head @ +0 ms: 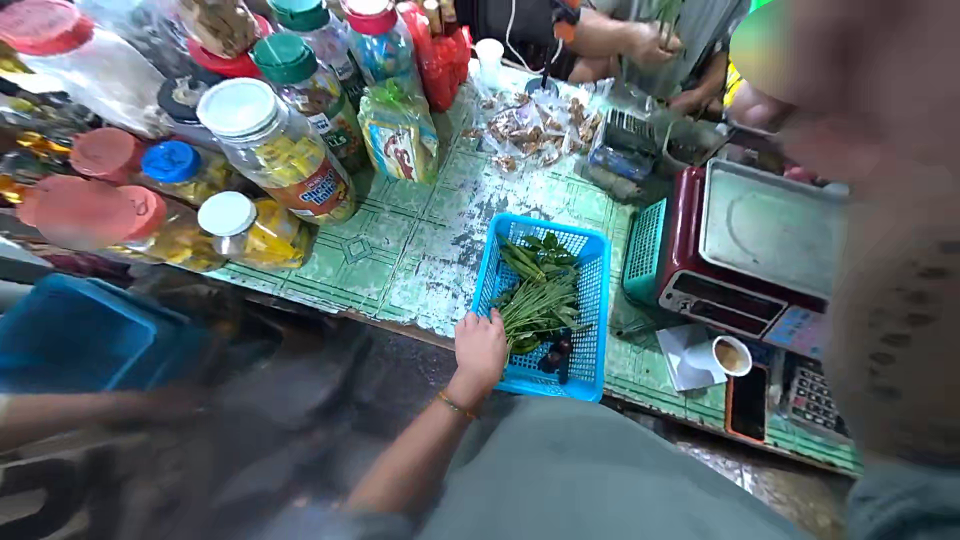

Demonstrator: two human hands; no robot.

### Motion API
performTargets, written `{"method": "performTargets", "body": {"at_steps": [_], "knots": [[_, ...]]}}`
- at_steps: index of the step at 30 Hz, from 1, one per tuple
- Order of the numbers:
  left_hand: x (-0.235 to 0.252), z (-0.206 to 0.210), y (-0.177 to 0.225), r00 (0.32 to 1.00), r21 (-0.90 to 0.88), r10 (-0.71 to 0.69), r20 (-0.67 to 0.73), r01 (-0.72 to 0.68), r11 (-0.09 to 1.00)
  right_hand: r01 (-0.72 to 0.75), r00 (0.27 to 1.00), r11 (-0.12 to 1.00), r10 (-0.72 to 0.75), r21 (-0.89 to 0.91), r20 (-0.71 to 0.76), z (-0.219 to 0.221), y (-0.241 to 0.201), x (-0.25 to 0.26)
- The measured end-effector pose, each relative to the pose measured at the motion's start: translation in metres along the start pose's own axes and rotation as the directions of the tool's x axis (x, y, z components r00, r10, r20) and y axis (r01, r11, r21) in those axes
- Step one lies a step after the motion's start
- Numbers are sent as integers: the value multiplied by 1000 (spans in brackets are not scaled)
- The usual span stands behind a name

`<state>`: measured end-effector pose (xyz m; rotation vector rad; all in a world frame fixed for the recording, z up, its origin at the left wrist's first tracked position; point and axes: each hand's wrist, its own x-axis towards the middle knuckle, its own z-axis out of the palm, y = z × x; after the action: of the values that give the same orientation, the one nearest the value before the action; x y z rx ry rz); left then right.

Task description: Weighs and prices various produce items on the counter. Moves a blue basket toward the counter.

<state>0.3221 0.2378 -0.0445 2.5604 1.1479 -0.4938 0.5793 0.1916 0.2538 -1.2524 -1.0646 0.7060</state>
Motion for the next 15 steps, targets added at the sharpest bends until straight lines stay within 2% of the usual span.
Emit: {"method": "performTargets", "body": {"at_steps": [1,3,4,6,8,10,11,12,13,15], "knots": [[-2,-8,-2,999,-13,-1,33,1,1000,-52,998,998,51,-20,-23,22,4,3],[-17,-39,-15,997,-130,7,71,3,992,-102,994,992,105,-70,31,53,27,12],[-31,-60,-27,1000,-202,6,23,-1,979,-92,992,989,102,-120,78,64,46,16],[-69,-97,-62,986,-319,-8,-165,-46,947,-82,983,968,119,-238,143,80,94,22],[-113,-119,-105,948,-376,-30,-317,-97,922,-206,943,925,275,-319,189,97,145,19],[-154,-131,-140,923,-369,-72,-378,-79,926,-331,846,823,475,-461,241,108,187,6],[-170,-134,-153,910,-349,-94,-405,-58,935,-333,817,771,523,-542,243,107,204,-4],[-182,-137,-163,890,-337,-118,-441,-43,941,-306,822,746,521,-592,232,102,218,-18],[-191,-137,-169,859,-337,-145,-490,-33,941,-291,834,747,504,-598,224,92,227,-32],[-195,-132,-174,766,-368,-213,-606,-33,929,-359,821,789,520,-498,233,62,233,-64]]}}
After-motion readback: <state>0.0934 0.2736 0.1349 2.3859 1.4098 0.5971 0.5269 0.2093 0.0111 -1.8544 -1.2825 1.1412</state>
